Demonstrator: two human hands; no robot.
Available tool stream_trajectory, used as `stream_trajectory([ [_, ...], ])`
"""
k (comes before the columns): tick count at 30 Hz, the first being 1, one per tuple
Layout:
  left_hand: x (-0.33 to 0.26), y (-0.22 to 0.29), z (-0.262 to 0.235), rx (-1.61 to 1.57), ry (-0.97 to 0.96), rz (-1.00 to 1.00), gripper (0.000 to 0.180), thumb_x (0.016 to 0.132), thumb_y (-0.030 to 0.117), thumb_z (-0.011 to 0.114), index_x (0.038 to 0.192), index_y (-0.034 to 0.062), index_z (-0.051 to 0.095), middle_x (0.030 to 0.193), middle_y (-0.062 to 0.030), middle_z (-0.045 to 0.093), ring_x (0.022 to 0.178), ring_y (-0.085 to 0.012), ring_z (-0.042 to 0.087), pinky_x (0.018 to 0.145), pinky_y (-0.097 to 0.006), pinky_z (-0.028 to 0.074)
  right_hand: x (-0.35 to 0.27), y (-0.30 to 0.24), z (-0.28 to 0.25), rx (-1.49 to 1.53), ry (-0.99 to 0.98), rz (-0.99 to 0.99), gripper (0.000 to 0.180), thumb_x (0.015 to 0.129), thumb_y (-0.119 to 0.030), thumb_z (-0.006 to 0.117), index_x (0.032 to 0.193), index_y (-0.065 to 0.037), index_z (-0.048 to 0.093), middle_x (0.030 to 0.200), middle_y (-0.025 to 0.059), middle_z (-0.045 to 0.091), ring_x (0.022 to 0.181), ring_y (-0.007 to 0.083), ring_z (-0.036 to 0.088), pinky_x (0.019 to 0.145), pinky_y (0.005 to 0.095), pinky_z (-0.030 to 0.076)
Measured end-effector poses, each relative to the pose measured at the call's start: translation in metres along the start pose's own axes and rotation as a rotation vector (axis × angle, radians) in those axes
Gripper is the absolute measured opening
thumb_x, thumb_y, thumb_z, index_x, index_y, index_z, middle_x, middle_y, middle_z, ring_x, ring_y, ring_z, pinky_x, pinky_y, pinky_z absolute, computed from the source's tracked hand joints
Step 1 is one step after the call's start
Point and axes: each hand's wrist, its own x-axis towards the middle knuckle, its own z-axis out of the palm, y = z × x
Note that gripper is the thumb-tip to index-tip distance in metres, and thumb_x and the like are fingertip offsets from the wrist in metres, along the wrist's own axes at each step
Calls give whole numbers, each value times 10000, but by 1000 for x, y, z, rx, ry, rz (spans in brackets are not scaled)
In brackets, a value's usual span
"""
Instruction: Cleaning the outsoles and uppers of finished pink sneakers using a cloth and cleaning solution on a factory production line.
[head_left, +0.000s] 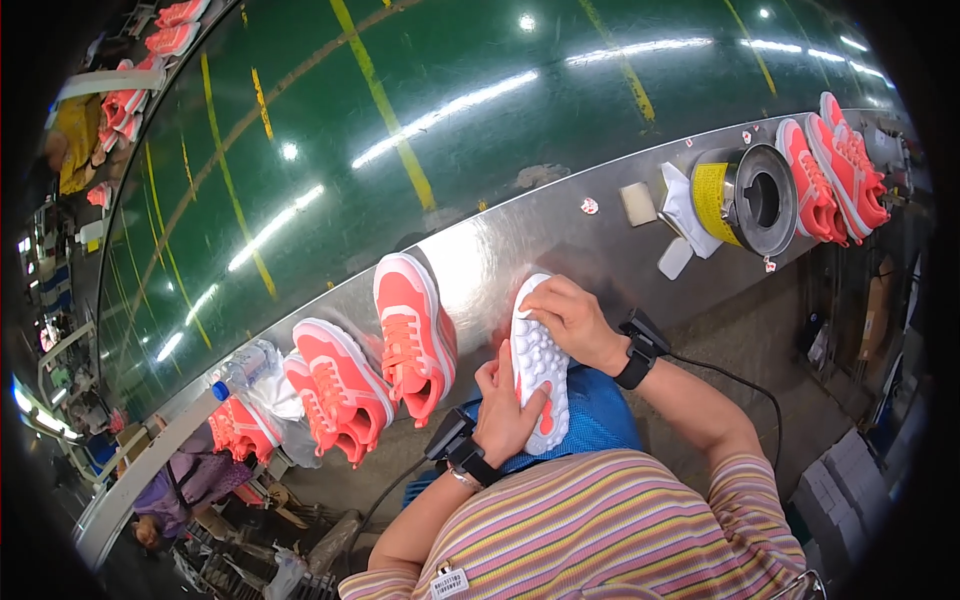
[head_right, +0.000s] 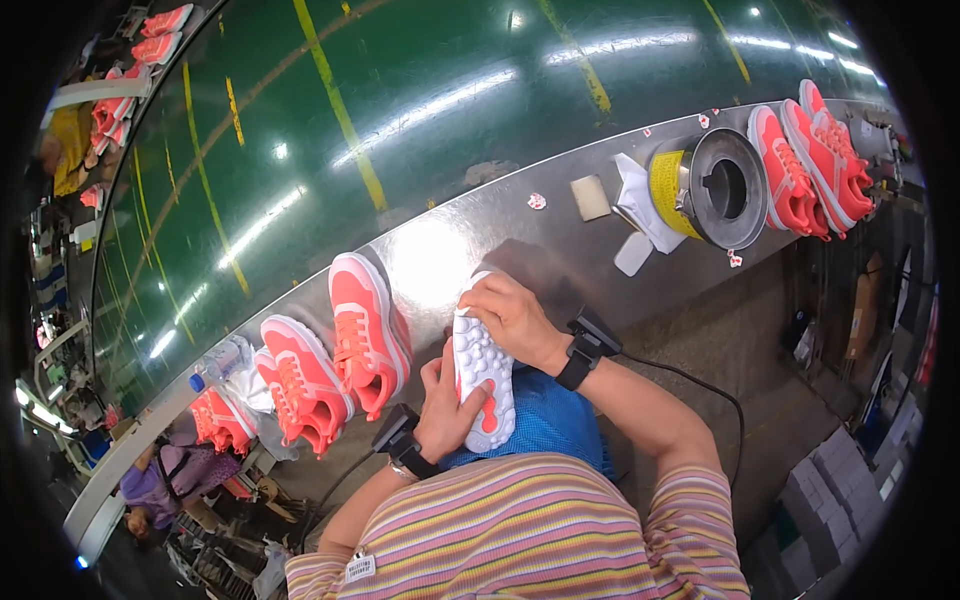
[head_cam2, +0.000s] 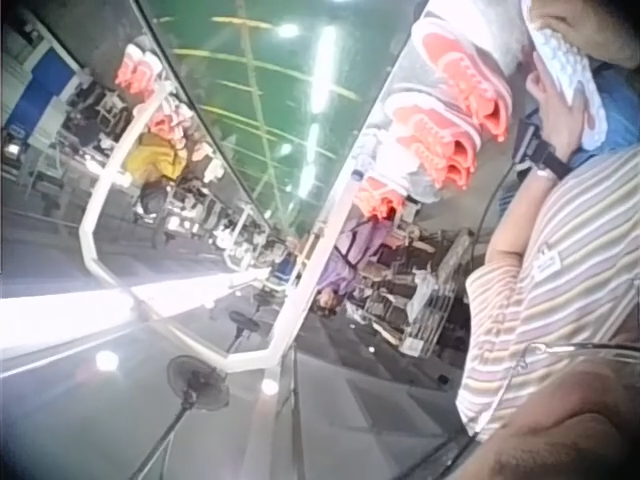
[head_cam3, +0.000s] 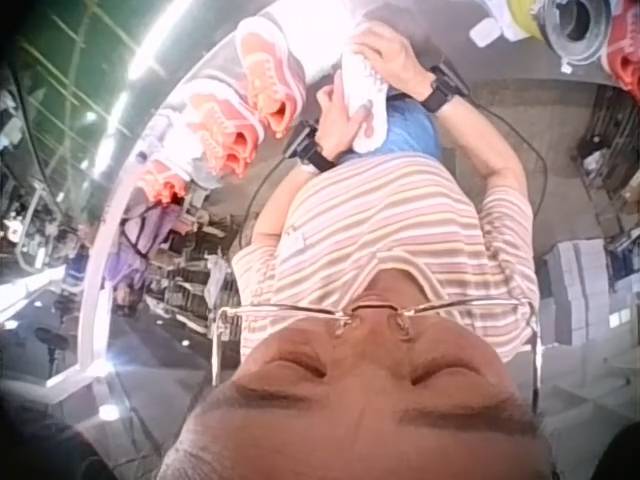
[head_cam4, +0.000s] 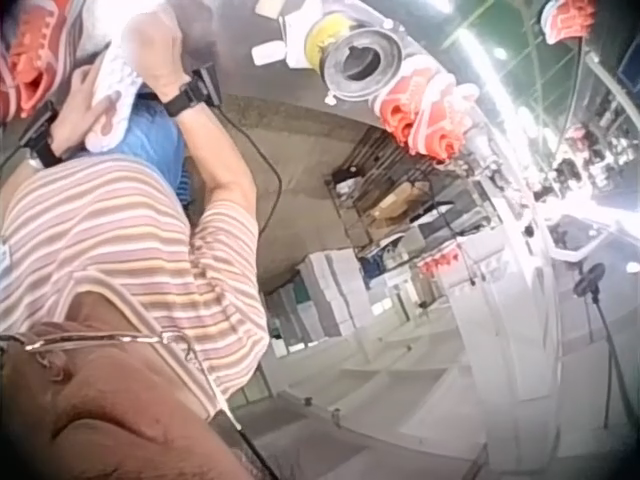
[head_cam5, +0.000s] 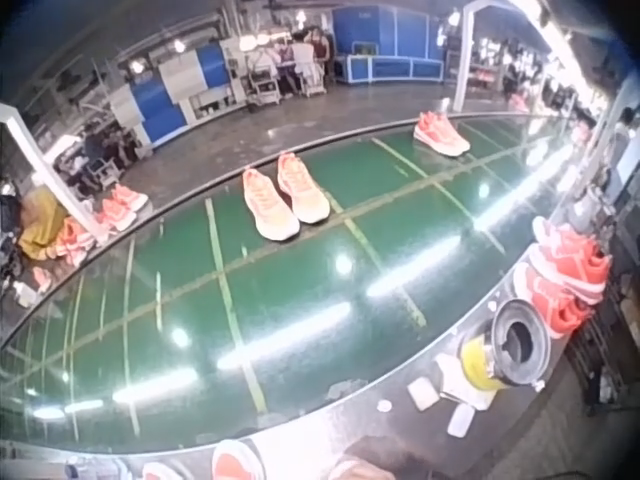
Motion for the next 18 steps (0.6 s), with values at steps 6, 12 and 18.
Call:
stream_trajectory([
  [6, 2, 0, -3, -42, -4, 5, 833, 793, 308, 619, 1395, 3, 130, 1196, -306, 309, 1109, -425, 368, 936, -417, 371, -13, 3, -7, 20, -31, 1, 67, 758, -27, 609, 823, -18, 624, 780, 112, 574, 747, 274, 571, 671, 326, 460],
  [12, -1, 3, -1, -118, -1, -8, 746, 799, 251, 584, 1388, 26, 186, 1223, -257, 391, 1099, -357, 323, 981, -433, 290, 16, 27, 0, -44, 132, 152, 66, 796, -52, 576, 759, 3, 575, 749, 128, 559, 698, 278, 567, 614, 327, 438],
  [18, 0, 3, -3, -122, -7, -15, 724, 793, 235, 582, 1382, 25, 216, 1232, -243, 396, 1098, -341, 316, 981, -426, 280, -25, 18, 3, -21, 195, 121, 27, 776, -21, 589, 776, -7, 566, 756, 120, 560, 687, 256, 567, 623, 325, 447],
])
